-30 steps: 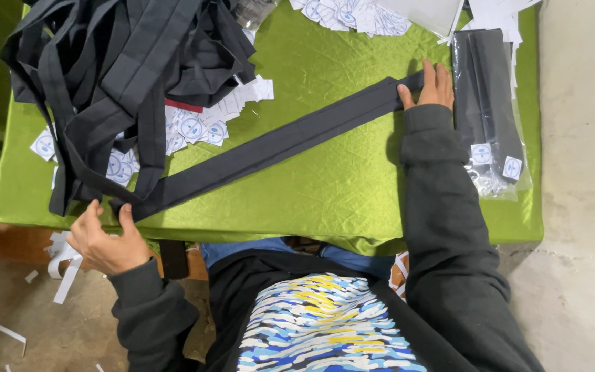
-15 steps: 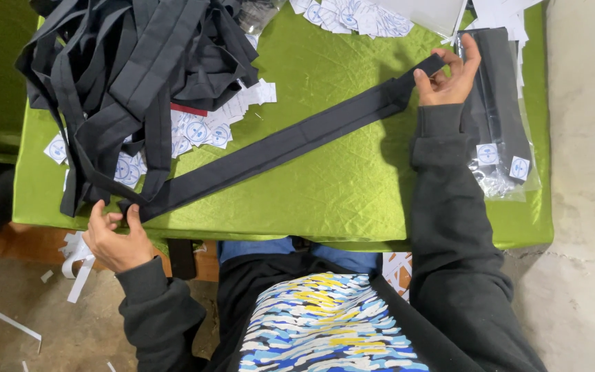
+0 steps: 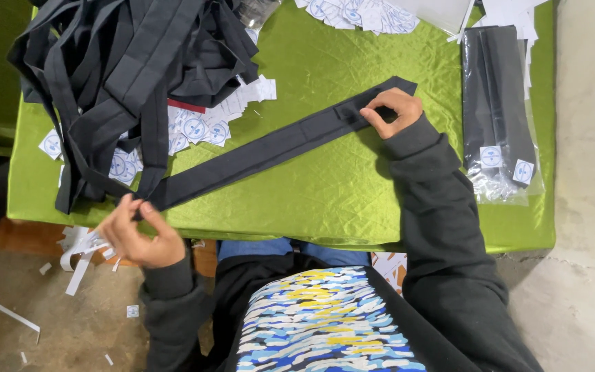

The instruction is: The person folds a black necktie by hand on a green table, aligning edges and smoothing the fabric. The person then folds the tie in half and places it on the table. The task involves handling multiple ties and plastic packaging nearby.

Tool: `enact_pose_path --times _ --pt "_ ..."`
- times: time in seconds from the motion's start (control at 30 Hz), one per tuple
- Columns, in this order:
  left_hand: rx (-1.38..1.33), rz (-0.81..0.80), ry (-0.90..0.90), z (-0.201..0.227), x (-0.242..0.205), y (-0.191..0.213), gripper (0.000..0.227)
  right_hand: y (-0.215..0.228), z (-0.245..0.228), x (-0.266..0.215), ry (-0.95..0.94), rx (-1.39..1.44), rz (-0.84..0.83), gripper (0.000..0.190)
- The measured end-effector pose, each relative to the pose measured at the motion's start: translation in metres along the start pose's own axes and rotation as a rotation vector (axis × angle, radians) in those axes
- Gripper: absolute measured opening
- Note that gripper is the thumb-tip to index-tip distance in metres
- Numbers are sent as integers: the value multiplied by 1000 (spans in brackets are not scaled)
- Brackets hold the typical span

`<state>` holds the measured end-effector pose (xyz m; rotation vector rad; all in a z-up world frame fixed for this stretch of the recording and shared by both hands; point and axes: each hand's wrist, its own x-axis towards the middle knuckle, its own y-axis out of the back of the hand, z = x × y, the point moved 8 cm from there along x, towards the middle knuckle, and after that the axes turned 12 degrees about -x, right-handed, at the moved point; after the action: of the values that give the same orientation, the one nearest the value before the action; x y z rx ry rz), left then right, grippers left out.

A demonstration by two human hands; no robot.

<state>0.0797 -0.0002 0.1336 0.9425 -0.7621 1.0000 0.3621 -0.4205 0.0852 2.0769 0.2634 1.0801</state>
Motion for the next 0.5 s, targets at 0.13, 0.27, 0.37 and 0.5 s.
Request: enact_pose_path --times 0.13,0.27,0.37,0.5 --pt "-381 -298 -68 75 -9 -108 18 -7 40 -13 -190 77 11 19" --pt "-483 -816 -72 162 -23 -231 33 -2 35 -13 -260 60 -23 28" --pt "-547 -900 -17 184 -44 -293 45 -15 70 -31 -340 131 -42 35" --pt "-518 -888 -73 185 -85 -324 31 -14 75 -33 -371 136 -31 42"
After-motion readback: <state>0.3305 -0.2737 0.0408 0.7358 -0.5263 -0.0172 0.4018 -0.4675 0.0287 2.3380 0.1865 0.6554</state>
